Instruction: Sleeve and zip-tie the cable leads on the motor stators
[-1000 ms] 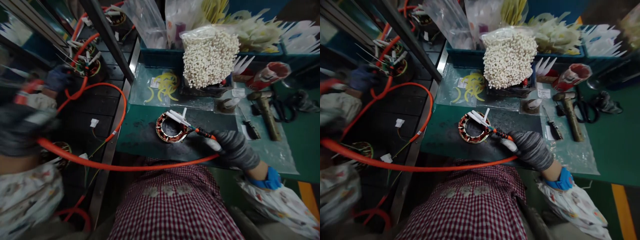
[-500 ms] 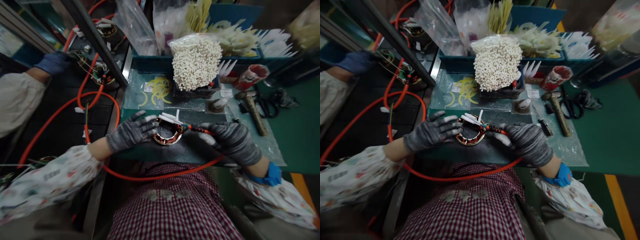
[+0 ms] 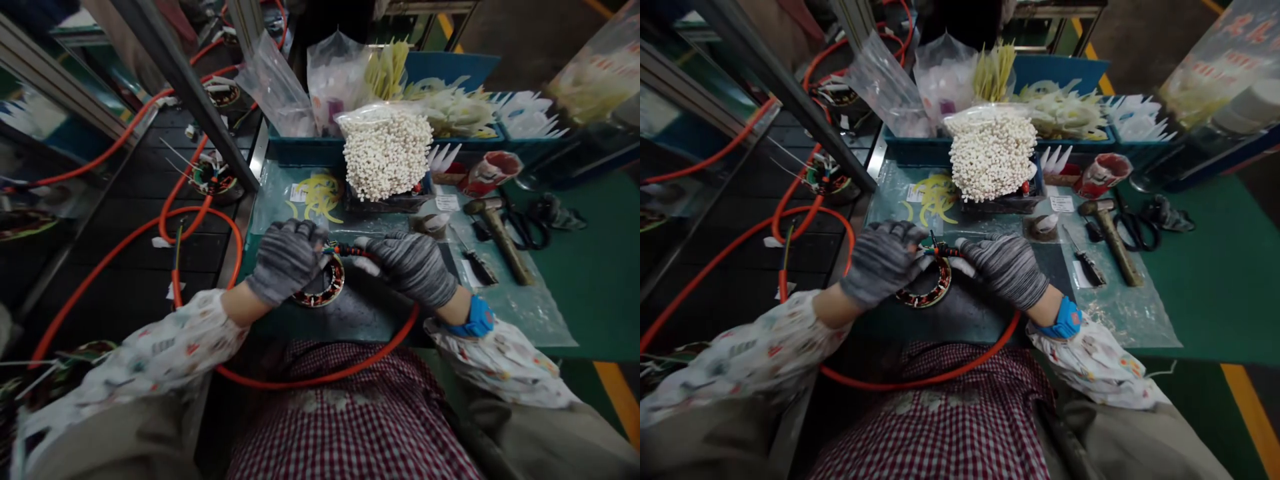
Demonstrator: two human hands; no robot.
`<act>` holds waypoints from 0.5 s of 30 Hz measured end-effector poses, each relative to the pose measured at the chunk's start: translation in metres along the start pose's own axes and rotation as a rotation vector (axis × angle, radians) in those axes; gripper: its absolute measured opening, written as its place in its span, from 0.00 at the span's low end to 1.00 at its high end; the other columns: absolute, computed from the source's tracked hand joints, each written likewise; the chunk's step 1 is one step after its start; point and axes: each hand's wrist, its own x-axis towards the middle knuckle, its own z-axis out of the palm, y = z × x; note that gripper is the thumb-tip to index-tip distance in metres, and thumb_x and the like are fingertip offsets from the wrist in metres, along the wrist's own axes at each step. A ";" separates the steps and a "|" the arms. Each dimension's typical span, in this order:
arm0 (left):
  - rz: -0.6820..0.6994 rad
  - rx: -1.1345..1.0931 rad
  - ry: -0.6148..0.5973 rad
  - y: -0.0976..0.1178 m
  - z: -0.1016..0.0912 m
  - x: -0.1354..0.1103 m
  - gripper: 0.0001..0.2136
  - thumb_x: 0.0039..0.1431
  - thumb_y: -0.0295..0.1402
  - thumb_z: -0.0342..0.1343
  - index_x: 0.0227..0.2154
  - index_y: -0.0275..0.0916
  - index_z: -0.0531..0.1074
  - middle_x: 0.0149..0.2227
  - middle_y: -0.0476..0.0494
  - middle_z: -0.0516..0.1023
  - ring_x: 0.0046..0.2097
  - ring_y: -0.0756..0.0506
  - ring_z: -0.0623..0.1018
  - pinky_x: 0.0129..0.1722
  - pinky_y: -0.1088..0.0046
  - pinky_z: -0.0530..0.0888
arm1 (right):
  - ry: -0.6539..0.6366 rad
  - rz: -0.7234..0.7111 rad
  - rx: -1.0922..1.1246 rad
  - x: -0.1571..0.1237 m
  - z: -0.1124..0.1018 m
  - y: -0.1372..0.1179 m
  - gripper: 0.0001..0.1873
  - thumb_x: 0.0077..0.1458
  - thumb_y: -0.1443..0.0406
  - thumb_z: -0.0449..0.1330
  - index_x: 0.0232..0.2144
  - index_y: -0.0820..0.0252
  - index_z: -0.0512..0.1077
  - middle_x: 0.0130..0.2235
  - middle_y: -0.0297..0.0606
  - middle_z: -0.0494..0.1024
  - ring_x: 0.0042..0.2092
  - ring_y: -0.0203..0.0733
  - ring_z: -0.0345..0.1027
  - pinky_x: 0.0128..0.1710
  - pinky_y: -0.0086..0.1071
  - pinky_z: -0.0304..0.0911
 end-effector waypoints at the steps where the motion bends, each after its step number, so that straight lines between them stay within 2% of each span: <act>1: -0.040 -0.016 -0.026 0.002 0.003 0.010 0.15 0.74 0.39 0.63 0.57 0.37 0.83 0.52 0.29 0.88 0.51 0.28 0.86 0.49 0.51 0.80 | -0.011 -0.040 -0.083 0.002 -0.001 0.000 0.23 0.62 0.39 0.70 0.40 0.48 0.88 0.30 0.41 0.81 0.38 0.54 0.74 0.40 0.42 0.64; 4: -0.135 -0.060 -0.044 0.011 0.016 0.027 0.14 0.75 0.31 0.58 0.56 0.36 0.84 0.48 0.29 0.89 0.49 0.28 0.87 0.48 0.52 0.79 | -0.049 -0.175 -0.369 0.004 -0.001 0.001 0.26 0.72 0.40 0.62 0.44 0.51 0.89 0.34 0.45 0.85 0.35 0.53 0.74 0.36 0.42 0.61; 7: -0.221 -0.126 0.013 0.018 0.030 0.029 0.16 0.76 0.30 0.54 0.57 0.35 0.83 0.49 0.27 0.88 0.51 0.27 0.87 0.48 0.51 0.79 | -0.042 -0.219 -0.443 0.003 0.003 -0.001 0.28 0.74 0.40 0.59 0.46 0.51 0.90 0.30 0.43 0.84 0.32 0.50 0.72 0.33 0.40 0.59; 12: -0.293 -0.211 0.115 0.012 0.044 0.016 0.17 0.79 0.34 0.50 0.51 0.35 0.84 0.50 0.27 0.89 0.52 0.28 0.88 0.50 0.51 0.82 | 0.003 -0.228 -0.267 -0.008 0.006 -0.017 0.25 0.73 0.43 0.63 0.48 0.52 0.90 0.28 0.42 0.83 0.30 0.46 0.70 0.32 0.37 0.59; 15: -0.271 -0.291 0.193 0.003 0.044 -0.007 0.14 0.79 0.34 0.52 0.50 0.37 0.84 0.49 0.32 0.90 0.48 0.36 0.90 0.50 0.58 0.87 | -0.164 -0.230 0.045 -0.014 -0.001 -0.028 0.23 0.75 0.47 0.61 0.52 0.53 0.89 0.37 0.43 0.90 0.36 0.48 0.79 0.38 0.38 0.70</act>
